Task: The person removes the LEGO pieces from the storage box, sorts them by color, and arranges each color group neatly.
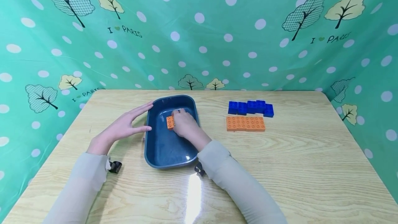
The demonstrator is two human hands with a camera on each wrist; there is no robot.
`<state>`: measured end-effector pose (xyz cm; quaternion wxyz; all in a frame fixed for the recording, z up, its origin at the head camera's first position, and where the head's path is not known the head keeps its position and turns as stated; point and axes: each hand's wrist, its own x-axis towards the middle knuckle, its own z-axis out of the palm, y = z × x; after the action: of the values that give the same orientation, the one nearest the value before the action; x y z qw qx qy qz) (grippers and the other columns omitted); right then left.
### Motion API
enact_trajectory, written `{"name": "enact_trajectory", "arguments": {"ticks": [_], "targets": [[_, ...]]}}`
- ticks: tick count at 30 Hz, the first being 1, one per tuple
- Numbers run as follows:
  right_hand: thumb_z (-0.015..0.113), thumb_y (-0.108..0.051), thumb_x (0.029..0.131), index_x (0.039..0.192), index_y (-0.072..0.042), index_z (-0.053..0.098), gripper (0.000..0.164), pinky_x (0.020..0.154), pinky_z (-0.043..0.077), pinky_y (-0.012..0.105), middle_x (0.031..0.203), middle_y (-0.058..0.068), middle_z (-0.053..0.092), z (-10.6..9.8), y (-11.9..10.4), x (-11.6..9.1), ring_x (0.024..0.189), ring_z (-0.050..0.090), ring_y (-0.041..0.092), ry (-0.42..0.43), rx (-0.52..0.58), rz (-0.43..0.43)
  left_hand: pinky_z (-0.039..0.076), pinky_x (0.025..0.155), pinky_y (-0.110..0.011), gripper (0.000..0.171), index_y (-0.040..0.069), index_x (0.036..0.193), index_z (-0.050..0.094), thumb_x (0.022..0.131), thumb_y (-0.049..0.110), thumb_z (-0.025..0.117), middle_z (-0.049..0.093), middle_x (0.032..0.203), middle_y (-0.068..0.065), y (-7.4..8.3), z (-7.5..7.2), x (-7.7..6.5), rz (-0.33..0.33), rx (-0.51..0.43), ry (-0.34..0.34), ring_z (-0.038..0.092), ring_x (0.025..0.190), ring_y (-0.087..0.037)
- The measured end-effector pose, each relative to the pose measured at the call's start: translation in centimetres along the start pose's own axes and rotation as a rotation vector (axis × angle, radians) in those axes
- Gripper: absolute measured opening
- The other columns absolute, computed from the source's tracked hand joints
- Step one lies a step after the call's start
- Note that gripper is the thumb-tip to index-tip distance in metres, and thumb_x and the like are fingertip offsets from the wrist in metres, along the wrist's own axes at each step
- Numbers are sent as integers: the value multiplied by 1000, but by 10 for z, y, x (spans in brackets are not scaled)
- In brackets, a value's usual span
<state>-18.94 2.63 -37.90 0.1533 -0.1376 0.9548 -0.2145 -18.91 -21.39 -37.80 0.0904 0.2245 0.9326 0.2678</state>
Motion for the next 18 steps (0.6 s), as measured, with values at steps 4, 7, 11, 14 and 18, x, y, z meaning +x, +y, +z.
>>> {"name": "enact_trajectory", "arguments": {"ticks": [4, 7, 11, 14, 18], "targets": [[74, -24, 91, 136, -11, 56, 51, 109, 48, 42, 137, 11, 54, -7, 0, -6, 122, 56, 25, 38, 2, -54, 22, 120, -65, 87, 24, 159, 26, 89, 50, 70, 20, 168, -6, 0, 0, 0, 2, -1, 3, 20, 154, -37], [76, -22, 89, 135, -10, 58, 51, 107, 50, 41, 134, 9, 58, -20, 2, -18, 122, 57, 25, 67, 76, -98, 22, 120, -65, 87, 25, 159, 26, 89, 51, 70, 20, 168, -3, 1, 1, -1, -4, -8, 1, 20, 154, -37], [78, -16, 87, 136, -8, 58, 53, 103, 54, 40, 133, 11, 62, -46, 14, -35, 121, 60, 28, 112, 202, -121, 22, 121, -64, 87, 24, 159, 26, 89, 52, 69, 20, 168, -3, 0, 0, -2, 4, -3, 2, 20, 154, -36], [77, -13, 86, 138, -6, 56, 56, 104, 53, 44, 134, 15, 62, -66, 37, -49, 124, 61, 32, 160, 272, -110, 22, 121, -63, 87, 22, 159, 26, 89, 50, 70, 20, 168, -4, -1, 0, -2, 21, 7, 8, 20, 154, -36], [74, -14, 89, 143, -5, 52, 58, 108, 49, 51, 140, 19, 58, -91, 85, -72, 129, 57, 37, 219, 275, -48, 21, 122, -62, 87, 22, 159, 26, 89, 50, 70, 19, 168, -2, -2, 0, -1, 29, 14, 8, 20, 154, -35]]}}
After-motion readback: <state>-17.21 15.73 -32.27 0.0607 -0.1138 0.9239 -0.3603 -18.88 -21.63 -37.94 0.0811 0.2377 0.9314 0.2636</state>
